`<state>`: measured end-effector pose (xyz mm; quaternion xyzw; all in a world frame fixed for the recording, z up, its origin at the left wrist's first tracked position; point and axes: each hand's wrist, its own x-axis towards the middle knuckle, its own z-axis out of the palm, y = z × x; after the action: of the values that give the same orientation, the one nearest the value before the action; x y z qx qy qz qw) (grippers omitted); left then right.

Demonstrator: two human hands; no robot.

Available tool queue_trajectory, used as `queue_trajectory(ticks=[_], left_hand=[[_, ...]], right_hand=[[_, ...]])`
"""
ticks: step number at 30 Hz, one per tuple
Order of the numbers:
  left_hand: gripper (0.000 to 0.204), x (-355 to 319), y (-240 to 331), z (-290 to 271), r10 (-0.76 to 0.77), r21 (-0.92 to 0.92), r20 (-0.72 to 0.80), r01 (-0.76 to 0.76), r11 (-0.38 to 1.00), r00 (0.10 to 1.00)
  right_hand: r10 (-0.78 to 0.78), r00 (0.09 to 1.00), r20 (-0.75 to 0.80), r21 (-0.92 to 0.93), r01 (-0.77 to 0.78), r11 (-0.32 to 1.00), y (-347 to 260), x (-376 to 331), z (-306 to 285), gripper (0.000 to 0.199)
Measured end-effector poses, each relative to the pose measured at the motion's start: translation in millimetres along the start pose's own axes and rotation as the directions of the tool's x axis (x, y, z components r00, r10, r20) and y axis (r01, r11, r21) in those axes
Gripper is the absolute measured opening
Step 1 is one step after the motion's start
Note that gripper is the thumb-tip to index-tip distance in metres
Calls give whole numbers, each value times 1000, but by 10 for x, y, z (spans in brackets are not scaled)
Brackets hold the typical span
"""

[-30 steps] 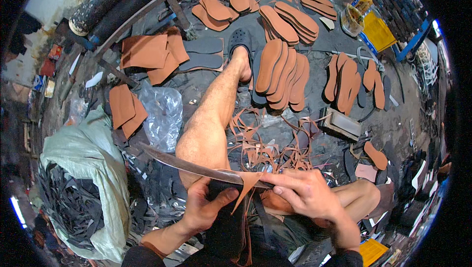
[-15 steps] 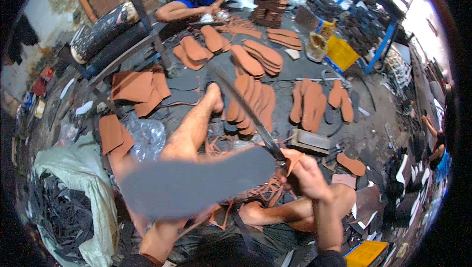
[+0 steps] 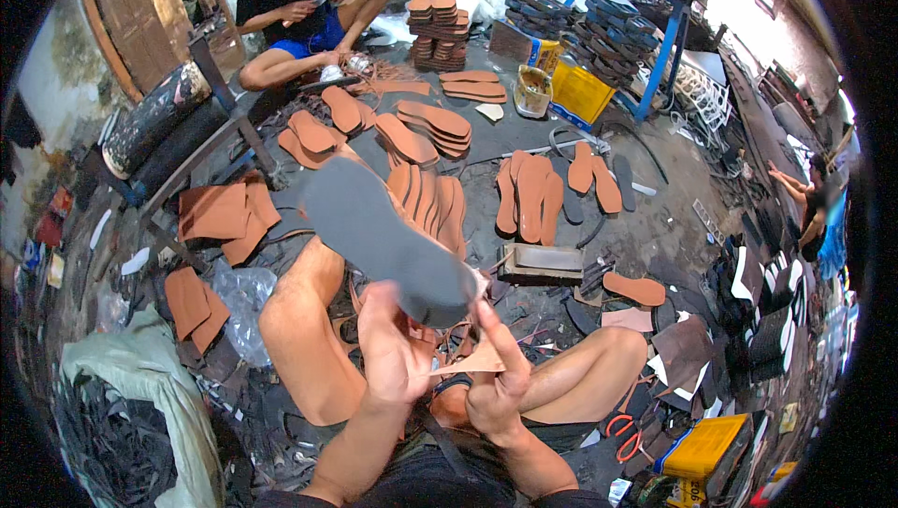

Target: The person sits on the floor and uses a knife to trim the edges of shoe insoles. They handle each insole individually, cutting away excess material and occasionally flipping the insole to work on different sides.

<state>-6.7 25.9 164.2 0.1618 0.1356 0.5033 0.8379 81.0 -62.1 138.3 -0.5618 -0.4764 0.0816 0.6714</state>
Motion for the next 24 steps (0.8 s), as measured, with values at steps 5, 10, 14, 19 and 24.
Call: queue_trajectory(ticks=[5,10,14,19,24], left_hand=[[29,62,200,-143,-38,217,-200,82,973,979],[24,-1,429,100,-33,143,-246,69,987,969],[28,-39,546,-58,-40,207,-272,99,973,961],[29,-189,573,-307,-45,270,-340,143,952,939],[31,-458,531,-515,21,344,-344,105,933,939]], right_hand=[[117,981,154,-117,-99,988,96,-82,-48,42],[107,988,115,-242,-77,967,168,-837,-228,34],[304,935,182,-292,-243,925,-35,-1079,-285,32],[371,880,298,-361,-256,897,-234,-817,-425,35],[420,782,461,-384,-251,889,-303,-603,-438,39]])
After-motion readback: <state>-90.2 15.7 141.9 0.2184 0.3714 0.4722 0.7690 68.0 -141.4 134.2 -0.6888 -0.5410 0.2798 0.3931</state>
